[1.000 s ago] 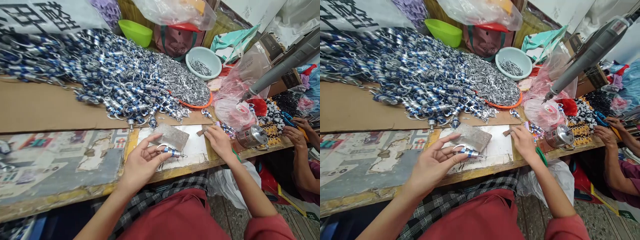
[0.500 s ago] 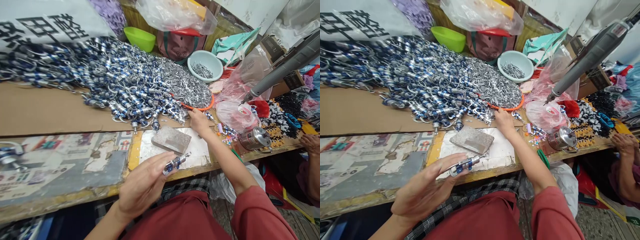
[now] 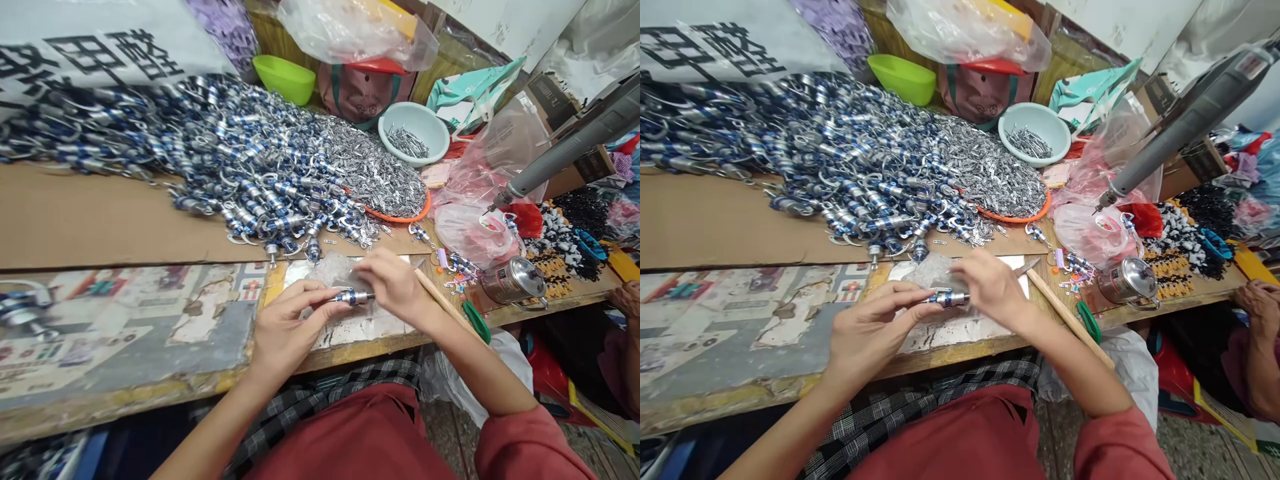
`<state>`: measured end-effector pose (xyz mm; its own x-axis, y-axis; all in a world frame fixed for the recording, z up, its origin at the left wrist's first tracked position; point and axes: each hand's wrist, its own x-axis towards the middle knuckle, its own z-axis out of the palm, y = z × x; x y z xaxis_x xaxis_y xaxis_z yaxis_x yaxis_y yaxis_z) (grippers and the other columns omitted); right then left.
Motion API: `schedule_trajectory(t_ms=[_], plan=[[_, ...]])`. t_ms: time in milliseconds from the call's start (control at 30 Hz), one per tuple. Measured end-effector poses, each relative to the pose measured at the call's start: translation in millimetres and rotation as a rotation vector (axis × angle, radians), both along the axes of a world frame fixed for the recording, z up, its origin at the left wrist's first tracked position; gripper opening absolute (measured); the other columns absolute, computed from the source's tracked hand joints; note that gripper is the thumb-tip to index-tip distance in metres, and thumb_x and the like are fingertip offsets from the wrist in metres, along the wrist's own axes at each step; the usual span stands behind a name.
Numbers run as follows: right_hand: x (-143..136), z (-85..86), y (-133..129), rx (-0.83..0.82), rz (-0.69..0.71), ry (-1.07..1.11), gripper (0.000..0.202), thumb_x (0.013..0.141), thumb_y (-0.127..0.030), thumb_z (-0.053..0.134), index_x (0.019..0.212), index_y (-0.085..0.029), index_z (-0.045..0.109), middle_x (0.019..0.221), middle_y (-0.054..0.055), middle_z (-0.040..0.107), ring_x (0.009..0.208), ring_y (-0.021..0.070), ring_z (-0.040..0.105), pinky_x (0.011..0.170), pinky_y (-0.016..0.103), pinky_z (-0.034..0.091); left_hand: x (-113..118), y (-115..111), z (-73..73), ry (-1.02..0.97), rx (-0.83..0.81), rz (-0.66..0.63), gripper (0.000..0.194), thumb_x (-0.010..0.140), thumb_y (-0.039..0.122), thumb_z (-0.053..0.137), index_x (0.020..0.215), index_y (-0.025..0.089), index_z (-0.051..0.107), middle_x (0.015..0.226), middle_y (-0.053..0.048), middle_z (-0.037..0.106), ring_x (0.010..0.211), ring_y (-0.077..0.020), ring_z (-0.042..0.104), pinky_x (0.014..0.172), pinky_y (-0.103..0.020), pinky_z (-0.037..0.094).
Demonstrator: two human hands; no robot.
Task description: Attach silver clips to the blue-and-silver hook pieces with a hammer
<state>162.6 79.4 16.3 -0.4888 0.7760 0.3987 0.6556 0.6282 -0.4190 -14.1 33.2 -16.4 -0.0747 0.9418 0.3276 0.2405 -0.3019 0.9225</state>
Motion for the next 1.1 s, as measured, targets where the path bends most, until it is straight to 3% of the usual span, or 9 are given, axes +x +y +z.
schedule_trajectory(t_ms=[100, 300, 467, 633, 733, 833, 967, 1100], plan=[[-8.6, 5.5, -18.9, 0.014, 0.081, 0.034, 0.017, 0.089, -0.017, 0.047, 0.090, -0.016, 0.064, 0.083, 0.006, 0.064, 0.076, 0.0140, 0.058, 0.069, 0.024, 0.046, 0.3, 0.7, -1.9, -0.002, -0.039, 0.021, 0.011, 0.069, 0.028, 0.072, 0.079, 0.023, 0.073, 0.072, 0.001, 0.068, 0.065, -0.0125, 0.061, 0.063, -0.024, 0.049], [-9.9, 10.1, -17.8, -0.019, 0.115, -0.043, 0.021, 0.087, -0.010, 0.046, 0.089, -0.016, 0.065, 0.081, 0.005, 0.063, 0.073, 0.0135, 0.056, 0.064, 0.023, 0.044, 0.5, 1.3, -7.5, -0.093, -0.139, 0.043, 0.031, 0.064, 0.030, 0.075, 0.093, 0.021, 0.071, 0.068, 0.002, 0.064, 0.062, -0.0124, 0.058, 0.065, -0.026, 0.050], [-10.7, 11.7, -18.9, 0.006, 0.167, -0.082, 0.025, 0.086, -0.006, 0.042, 0.092, -0.016, 0.064, 0.080, 0.006, 0.062, 0.076, 0.0153, 0.055, 0.065, 0.025, 0.044, -2.4, 2.2, 0.9, -0.001, -0.041, -0.018, 0.013, 0.070, 0.026, 0.070, 0.082, 0.026, 0.075, 0.073, 0.001, 0.069, 0.066, -0.0123, 0.061, 0.064, -0.024, 0.050], [-7.4, 11.5, -24.1, 0.007, 0.195, 0.064, 0.019, 0.090, -0.015, 0.044, 0.099, -0.016, 0.061, 0.085, 0.006, 0.064, 0.080, 0.0149, 0.058, 0.069, 0.026, 0.049, -1.8, 3.5, 7.5, -0.109, -0.144, -0.024, 0.006, 0.065, 0.027, 0.072, 0.070, 0.026, 0.075, 0.067, 0.001, 0.067, 0.062, -0.0125, 0.061, 0.057, -0.022, 0.049], [-1.5, 4.7, -27.6, 0.062, 0.227, 0.128, 0.020, 0.088, -0.022, 0.053, 0.106, -0.016, 0.056, 0.096, 0.009, 0.066, 0.092, 0.0159, 0.060, 0.080, 0.029, 0.052, -3.1, 3.6, 14.0, -0.201, -0.256, -0.050, 0.007, 0.063, 0.031, 0.074, 0.066, 0.025, 0.074, 0.068, 0.000, 0.070, 0.065, -0.0154, 0.063, 0.063, -0.026, 0.052], [4.7, -4.9, -30.6, 0.234, 0.271, 0.107, 0.021, 0.088, -0.011, 0.047, 0.105, -0.016, 0.059, 0.099, 0.010, 0.068, 0.094, 0.0150, 0.062, 0.079, 0.028, 0.053, -6.1, 2.8, 21.6, -0.188, -0.314, -0.061, 0.012, 0.062, 0.035, 0.075, 0.063, 0.024, 0.073, 0.066, -0.001, 0.069, 0.065, -0.0171, 0.063, 0.064, -0.028, 0.053], [8.6, -9.4, -31.6, 0.344, 0.288, 0.078, 0.026, 0.088, -0.010, 0.041, 0.102, -0.016, 0.063, 0.101, 0.011, 0.069, 0.095, 0.0151, 0.064, 0.075, 0.028, 0.054, -10.2, 3.5, 28.7, -0.084, -0.260, -0.116, 0.016, 0.064, 0.039, 0.074, 0.063, 0.024, 0.071, 0.067, -0.002, 0.066, 0.064, -0.0173, 0.061, 0.061, -0.028, 0.052], [5.9, -6.1, -31.6, 0.291, 0.250, 0.114, 0.028, 0.087, -0.008, 0.041, 0.096, -0.017, 0.066, 0.099, 0.009, 0.071, 0.092, 0.0123, 0.066, 0.076, 0.024, 0.056, -10.5, 3.3, 32.3, -0.026, -0.195, -0.129, 0.017, 0.065, 0.040, 0.073, 0.059, 0.024, 0.071, 0.075, -0.003, 0.068, 0.076, -0.0185, 0.063, 0.073, -0.029, 0.053]])
